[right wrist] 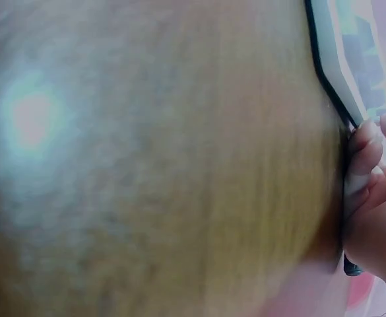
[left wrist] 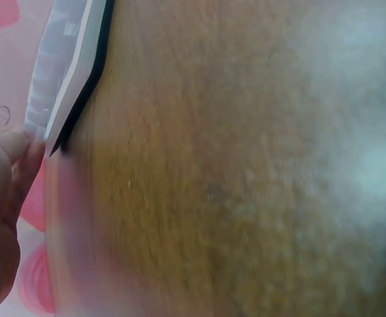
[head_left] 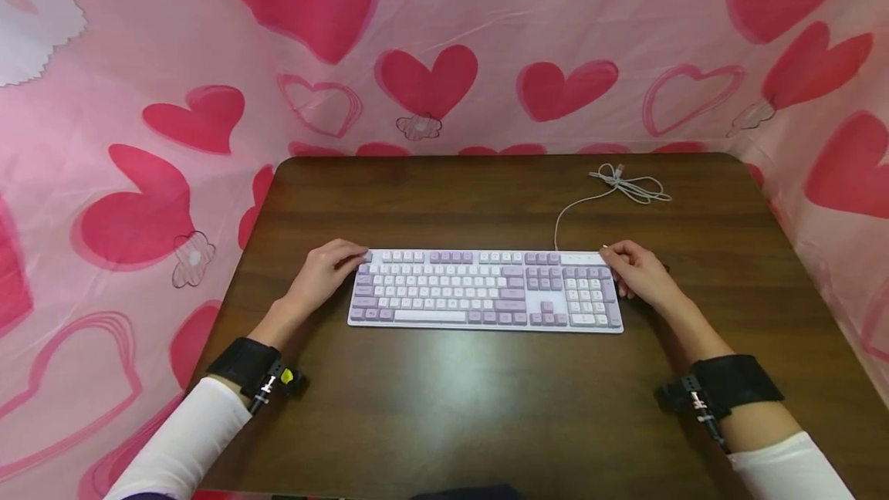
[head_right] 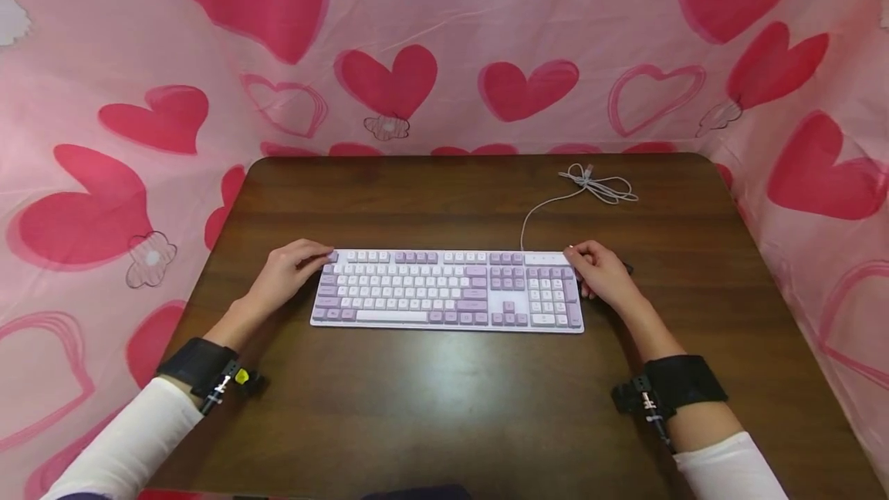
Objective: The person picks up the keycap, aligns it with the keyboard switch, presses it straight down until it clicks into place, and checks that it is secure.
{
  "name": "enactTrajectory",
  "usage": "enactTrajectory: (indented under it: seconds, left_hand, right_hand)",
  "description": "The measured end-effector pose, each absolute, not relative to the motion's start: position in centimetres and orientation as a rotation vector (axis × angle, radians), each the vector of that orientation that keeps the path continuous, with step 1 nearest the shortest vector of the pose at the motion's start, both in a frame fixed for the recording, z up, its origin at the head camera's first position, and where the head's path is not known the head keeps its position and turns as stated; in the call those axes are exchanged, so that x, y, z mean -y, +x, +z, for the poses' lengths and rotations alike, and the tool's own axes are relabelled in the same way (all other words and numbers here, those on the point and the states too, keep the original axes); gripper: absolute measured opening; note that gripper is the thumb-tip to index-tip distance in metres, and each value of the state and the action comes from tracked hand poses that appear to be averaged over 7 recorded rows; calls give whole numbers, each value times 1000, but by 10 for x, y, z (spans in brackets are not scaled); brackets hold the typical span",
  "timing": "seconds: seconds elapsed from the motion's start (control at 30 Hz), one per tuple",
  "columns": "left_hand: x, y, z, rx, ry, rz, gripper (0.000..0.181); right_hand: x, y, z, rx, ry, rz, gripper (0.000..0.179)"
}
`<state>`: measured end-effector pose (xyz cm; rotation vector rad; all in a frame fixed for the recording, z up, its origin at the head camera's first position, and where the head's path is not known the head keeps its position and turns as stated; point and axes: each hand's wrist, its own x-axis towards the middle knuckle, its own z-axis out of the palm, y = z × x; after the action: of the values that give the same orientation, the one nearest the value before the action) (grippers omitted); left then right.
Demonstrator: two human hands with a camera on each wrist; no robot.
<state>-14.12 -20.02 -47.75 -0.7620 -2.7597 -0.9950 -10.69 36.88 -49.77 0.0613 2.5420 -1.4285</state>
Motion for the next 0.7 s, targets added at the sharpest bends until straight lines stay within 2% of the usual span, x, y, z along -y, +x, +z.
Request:
enactTrajectory:
  seconds: [0.5, 0.7]
  left_hand:
    - [194, -132, -481, 2731, -634, -1006, 25]
    - [193, -134, -478, 2743, -588, -1025, 25]
  right_hand:
    - [-366, -107, -490, -2528, 156, -1317, 60]
    - [-364, -104, -488, -2504, 176, -1327, 58]
